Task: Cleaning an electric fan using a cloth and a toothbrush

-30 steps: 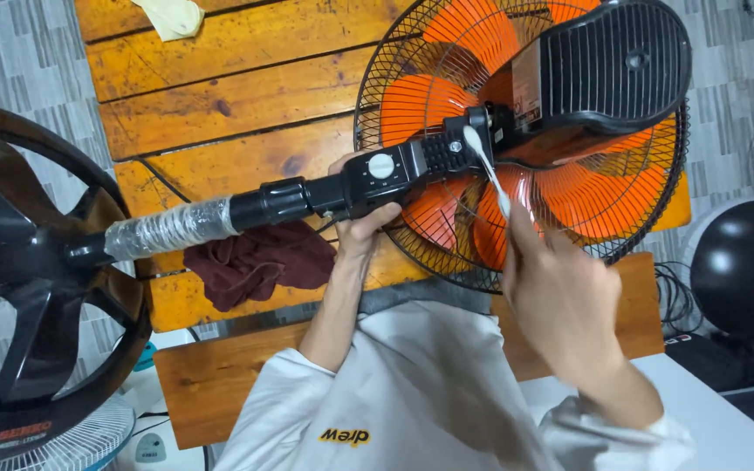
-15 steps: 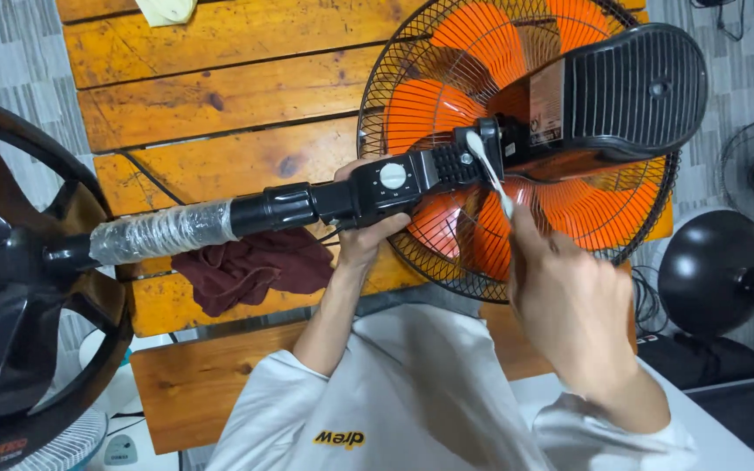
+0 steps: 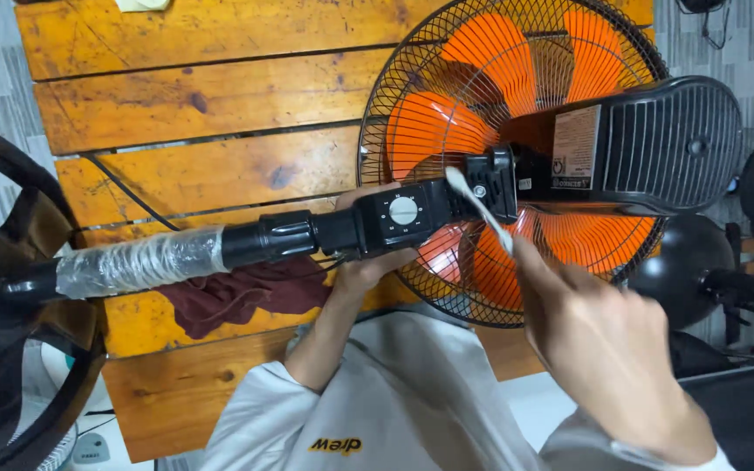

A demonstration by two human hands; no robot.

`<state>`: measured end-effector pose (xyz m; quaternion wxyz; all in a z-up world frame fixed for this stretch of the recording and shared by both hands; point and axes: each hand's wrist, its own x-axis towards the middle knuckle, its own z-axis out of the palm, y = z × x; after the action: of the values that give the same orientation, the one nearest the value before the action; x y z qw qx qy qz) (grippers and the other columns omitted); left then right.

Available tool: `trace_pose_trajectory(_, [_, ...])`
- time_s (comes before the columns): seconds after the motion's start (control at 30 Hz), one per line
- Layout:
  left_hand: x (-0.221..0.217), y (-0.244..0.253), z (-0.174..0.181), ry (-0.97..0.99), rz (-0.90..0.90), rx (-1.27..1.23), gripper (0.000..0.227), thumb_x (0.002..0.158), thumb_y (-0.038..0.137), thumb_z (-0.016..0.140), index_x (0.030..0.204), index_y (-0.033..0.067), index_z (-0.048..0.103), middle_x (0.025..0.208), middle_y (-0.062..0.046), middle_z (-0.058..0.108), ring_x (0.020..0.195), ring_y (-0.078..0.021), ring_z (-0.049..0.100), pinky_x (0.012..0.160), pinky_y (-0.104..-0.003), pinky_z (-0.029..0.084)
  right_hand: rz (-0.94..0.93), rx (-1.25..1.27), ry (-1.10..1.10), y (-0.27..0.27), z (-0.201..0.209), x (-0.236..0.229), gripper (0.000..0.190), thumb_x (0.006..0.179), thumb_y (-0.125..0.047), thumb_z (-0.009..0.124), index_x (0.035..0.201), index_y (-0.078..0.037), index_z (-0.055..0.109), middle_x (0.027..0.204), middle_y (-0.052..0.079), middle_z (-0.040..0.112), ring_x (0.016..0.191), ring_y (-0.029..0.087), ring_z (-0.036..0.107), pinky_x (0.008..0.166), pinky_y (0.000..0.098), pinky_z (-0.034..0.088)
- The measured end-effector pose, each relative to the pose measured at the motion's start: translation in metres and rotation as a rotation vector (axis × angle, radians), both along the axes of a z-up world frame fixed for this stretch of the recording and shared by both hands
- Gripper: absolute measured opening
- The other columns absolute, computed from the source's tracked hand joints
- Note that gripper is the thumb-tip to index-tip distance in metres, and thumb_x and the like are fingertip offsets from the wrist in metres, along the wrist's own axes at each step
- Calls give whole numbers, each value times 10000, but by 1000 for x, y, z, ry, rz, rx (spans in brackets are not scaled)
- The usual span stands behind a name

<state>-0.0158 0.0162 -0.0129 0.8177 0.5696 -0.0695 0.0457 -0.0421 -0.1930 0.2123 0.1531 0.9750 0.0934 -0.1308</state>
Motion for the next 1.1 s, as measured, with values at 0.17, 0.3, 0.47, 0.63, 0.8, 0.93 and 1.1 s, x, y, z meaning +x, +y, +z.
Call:
trace_pose_trajectory(0.17, [-9,-8,-54,327,-313,-243,746,879,345,807,1483,137,423,1497,-48,507,1413,-186,470,1254,-343,334,-100,-107,129,-8,11,6,576,884,-432,597,1455,-444,530,833,-78,705,613,318,748,484,511,596])
trace_pose_trajectory(0.3, [-8,-16,-27,201,-159,-213,739,826,274,845,1421,129,431,1429,-76,545,1347,-204,537,1208,-356,404,-54,-85,206,10,11,28,578,897,-392,556,1470,-434,495,733,-39,706,612,363,741,488,536,573])
trace_pose_trajectory(0.47, [10,-22,-1,-36,146,-143,748,720,133,925,1296,115,447,1293,-131,623,1215,-240,671,1117,-379,544,0,-130,175,-11,18,26,646,859,-436,580,1503,-432,530,830,-125,702,601,240,742,473,480,620])
trace_pose_trajectory(0.63, [11,-16,2,18,91,-123,785,678,144,934,1309,127,466,1295,-105,630,1216,-234,675,1115,-382,551,-24,-208,110,6,12,32,549,903,-447,578,1451,-474,551,731,-93,664,545,294,723,430,481,571])
trace_pose_trajectory(0.8, [6,-10,1,20,98,0,818,637,200,947,1296,106,470,1287,-116,654,1192,-223,684,1131,-364,518,-8,-151,37,2,5,12,538,916,-436,623,1453,-409,613,706,-110,605,509,212,663,394,449,536])
trace_pose_trajectory(0.93, [7,2,2,51,41,12,763,673,229,933,1290,92,506,1259,-113,669,1173,-215,689,1115,-352,530,-60,-4,-31,0,1,-3,446,967,-403,656,1409,-342,676,794,-76,647,551,251,664,452,453,523])
trace_pose_trajectory(1.1, [7,4,8,63,-2,31,699,719,267,916,1283,73,551,1224,-110,687,1149,-205,697,1095,-336,546,26,140,-184,0,-31,-46,487,964,-375,689,1440,-275,672,696,-72,577,424,167,524,391,384,396])
